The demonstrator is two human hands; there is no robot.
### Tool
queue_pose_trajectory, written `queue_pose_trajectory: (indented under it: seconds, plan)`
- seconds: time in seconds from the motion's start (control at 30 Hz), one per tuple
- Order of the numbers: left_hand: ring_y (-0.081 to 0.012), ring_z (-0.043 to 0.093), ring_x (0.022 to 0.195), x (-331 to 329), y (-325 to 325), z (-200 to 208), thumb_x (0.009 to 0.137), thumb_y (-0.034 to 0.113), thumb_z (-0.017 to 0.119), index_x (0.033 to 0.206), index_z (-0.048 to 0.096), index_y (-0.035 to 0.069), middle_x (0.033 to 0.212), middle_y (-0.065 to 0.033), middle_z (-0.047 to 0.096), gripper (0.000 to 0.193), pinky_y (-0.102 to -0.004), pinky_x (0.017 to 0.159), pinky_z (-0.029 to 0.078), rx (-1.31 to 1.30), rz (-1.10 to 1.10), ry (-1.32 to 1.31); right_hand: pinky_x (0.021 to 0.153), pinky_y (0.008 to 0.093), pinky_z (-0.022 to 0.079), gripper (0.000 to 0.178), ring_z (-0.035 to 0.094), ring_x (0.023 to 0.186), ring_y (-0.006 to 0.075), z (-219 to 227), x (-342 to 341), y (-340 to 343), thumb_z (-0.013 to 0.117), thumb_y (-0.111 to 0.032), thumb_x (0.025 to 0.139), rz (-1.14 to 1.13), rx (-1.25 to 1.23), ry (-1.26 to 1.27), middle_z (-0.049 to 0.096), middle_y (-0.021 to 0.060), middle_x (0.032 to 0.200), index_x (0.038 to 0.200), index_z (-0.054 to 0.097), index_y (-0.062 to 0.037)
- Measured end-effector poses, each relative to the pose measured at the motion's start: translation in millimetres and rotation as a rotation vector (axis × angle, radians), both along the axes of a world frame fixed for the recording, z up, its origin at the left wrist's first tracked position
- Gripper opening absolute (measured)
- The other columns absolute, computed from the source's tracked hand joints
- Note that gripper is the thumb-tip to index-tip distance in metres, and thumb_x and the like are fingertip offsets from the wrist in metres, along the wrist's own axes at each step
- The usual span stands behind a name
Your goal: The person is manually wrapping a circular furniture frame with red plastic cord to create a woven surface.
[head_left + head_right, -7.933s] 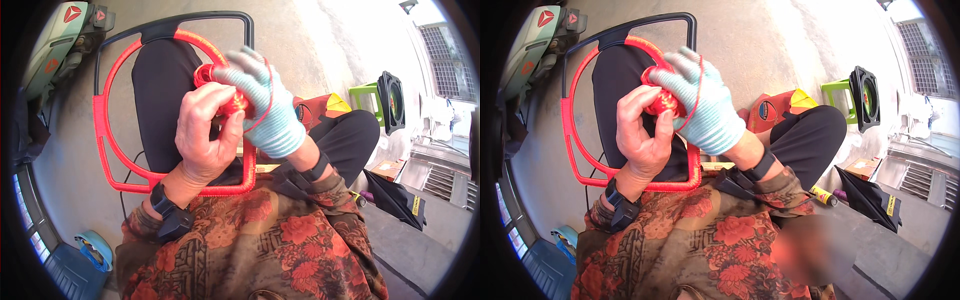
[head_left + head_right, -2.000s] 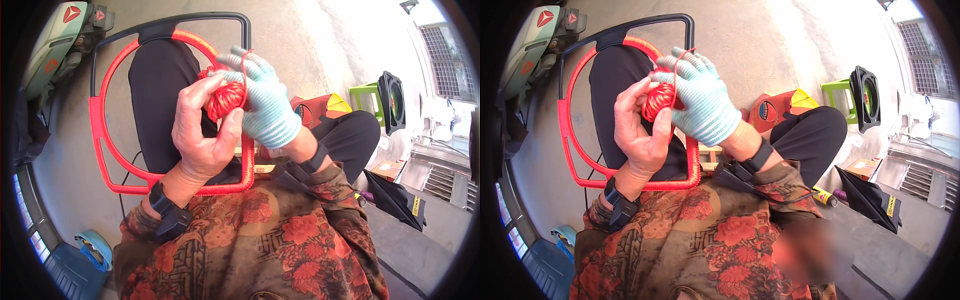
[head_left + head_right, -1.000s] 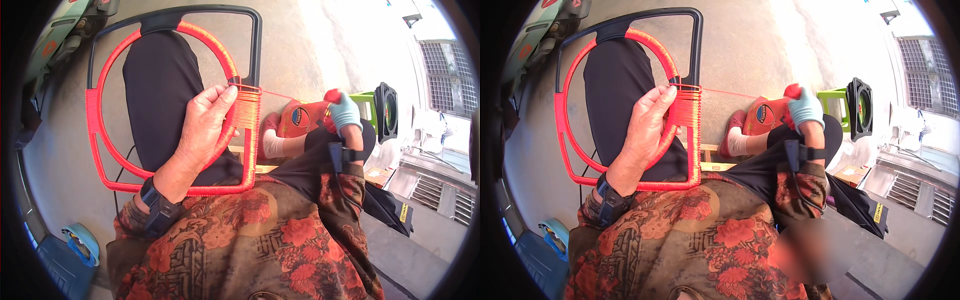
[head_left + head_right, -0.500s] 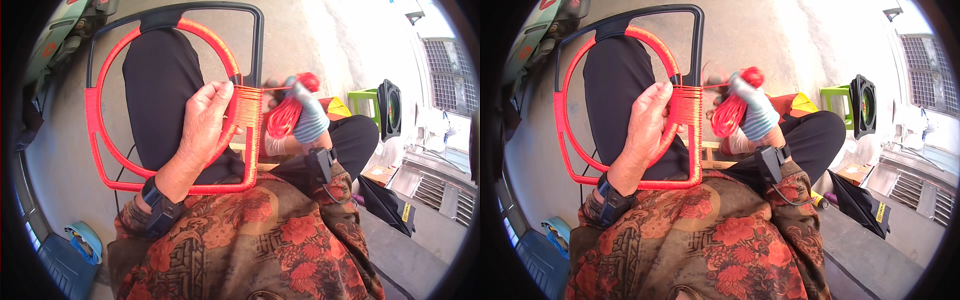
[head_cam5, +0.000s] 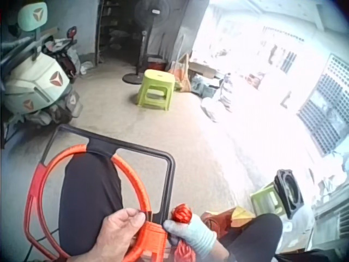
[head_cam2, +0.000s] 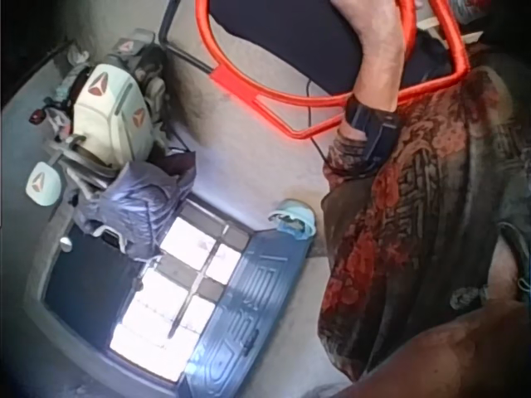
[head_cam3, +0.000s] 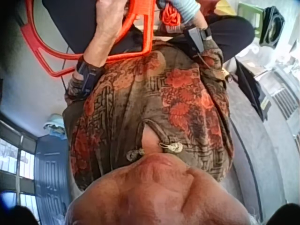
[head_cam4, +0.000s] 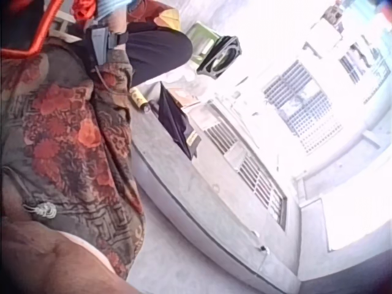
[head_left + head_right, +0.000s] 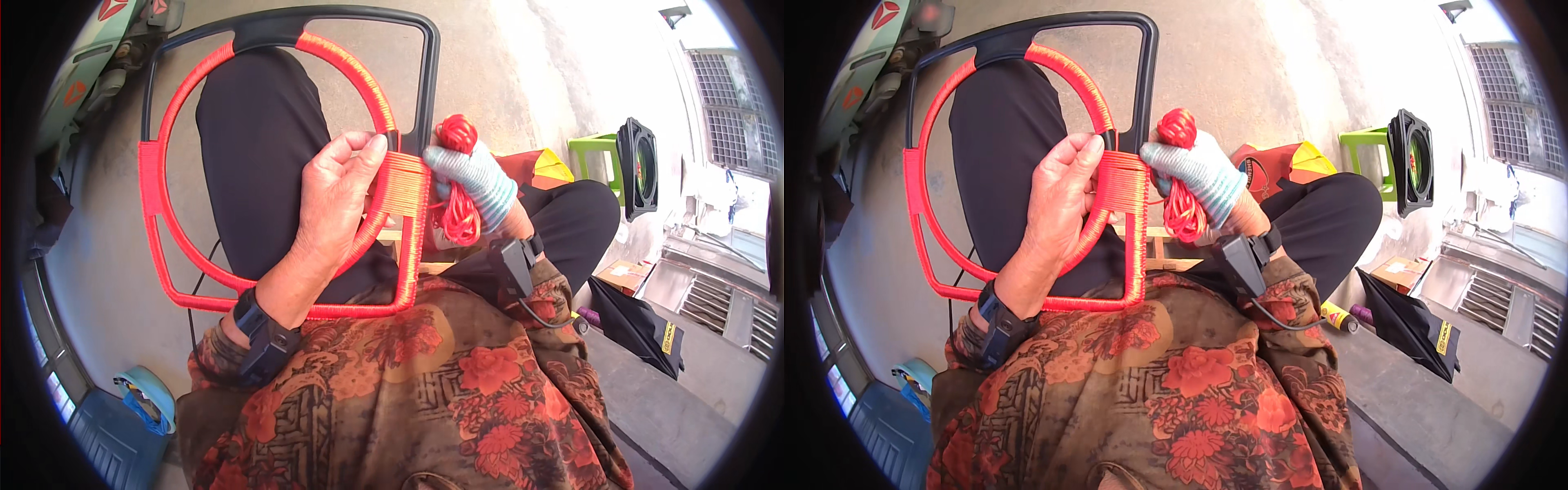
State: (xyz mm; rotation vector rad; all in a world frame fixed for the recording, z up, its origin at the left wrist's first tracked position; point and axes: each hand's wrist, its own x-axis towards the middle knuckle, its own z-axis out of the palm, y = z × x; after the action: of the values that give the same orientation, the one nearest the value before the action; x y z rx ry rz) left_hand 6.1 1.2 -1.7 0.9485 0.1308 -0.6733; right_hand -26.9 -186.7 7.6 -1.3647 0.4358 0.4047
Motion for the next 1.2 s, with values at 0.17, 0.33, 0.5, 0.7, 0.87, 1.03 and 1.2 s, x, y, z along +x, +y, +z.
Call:
queue_pose_trajectory:
  seconds: [0.17,0.33,0.5,0.7,0.87,1.03,1.2]
  plan:
    - [-0.0094,0.063,0.059,-3,4,-5,0.095,0.018,0.058,0.092,0.059,0.001,0.080,-0.0062,0.066,0.017,-0.0241,0.046,0.054,0.037,-0.037,0.001,0.053,0.0246,0.042,0.018,0.052,0.059,0.0087,-6,-8,6,0.068,-0.021,0.085,-0.048,0.007,-0.003,0.056,0.0008,0.067,0.085,0.061,-0.0042]
    - [-0.0090,0.063,0.064,-7,6,-10,0.096,0.016,0.058,0.095,0.060,0.001,0.080,-0.0045,0.065,0.015,-0.0248,0.054,0.055,0.061,-0.016,-0.010,0.054,0.0257,0.044,0.020,0.052,0.062,0.0088,-9,-13,6,0.067,-0.022,0.086,-0.043,0.047,0.076,0.056,0.0010,0.071,0.089,0.061,-0.0031]
    - [-0.0097,0.062,0.068,0,2,-9,0.098,0.021,0.054,0.097,0.058,0.005,0.083,-0.0030,0.064,0.017,-0.0255,0.062,0.052,0.004,-0.002,0.014,0.079,0.0339,0.056,0.042,0.064,0.101,0.0260,-27,-23,-47,0.063,-0.036,0.090,-0.557,0.407,0.019,0.063,0.0146,0.109,0.110,0.057,-0.0001]
    - [-0.0085,0.062,0.073,1,12,-8,0.099,0.019,0.053,0.098,0.060,0.001,0.088,-0.0038,0.065,0.019,-0.0234,0.067,0.053,-0.091,-0.018,0.024,0.078,0.0386,0.054,0.043,0.063,0.084,0.0238,-16,-77,-191,0.054,-0.045,0.093,-0.889,0.065,-0.267,0.064,0.0110,0.092,0.102,0.061,-0.0038]
    - [-0.0083,0.062,0.072,0,10,-5,0.099,0.019,0.053,0.097,0.060,0.001,0.088,-0.0031,0.064,0.019,-0.0232,0.066,0.052,-0.055,-0.035,0.014,0.077,0.0436,0.053,0.046,0.061,0.083,0.0274,-5,-121,-315,0.041,-0.049,0.096,-0.920,0.353,-0.669,0.062,0.0099,0.093,0.097,0.059,-0.0065]
    - [-0.0128,0.060,0.092,-3,-2,13,0.101,0.032,0.046,0.122,0.049,0.003,0.108,-0.0077,0.059,0.036,-0.0267,0.077,0.050,0.133,-0.012,-0.183,0.075,0.0368,0.055,0.023,0.063,0.082,0.0218,48,-27,-161,0.066,-0.012,0.083,-0.891,-0.375,-0.657,0.063,0.0115,0.095,0.103,0.056,-0.0059]
    - [-0.0176,0.055,0.107,-3,-4,18,0.100,0.035,0.038,0.131,0.043,0.002,0.118,-0.0113,0.054,0.046,-0.0377,0.090,0.047,0.088,0.164,-0.334,0.080,0.0376,0.052,0.039,0.063,0.094,0.0278,65,26,3,0.074,-0.007,0.070,0.135,-1.733,-1.305,0.064,0.0094,0.103,0.107,0.062,-0.0137]
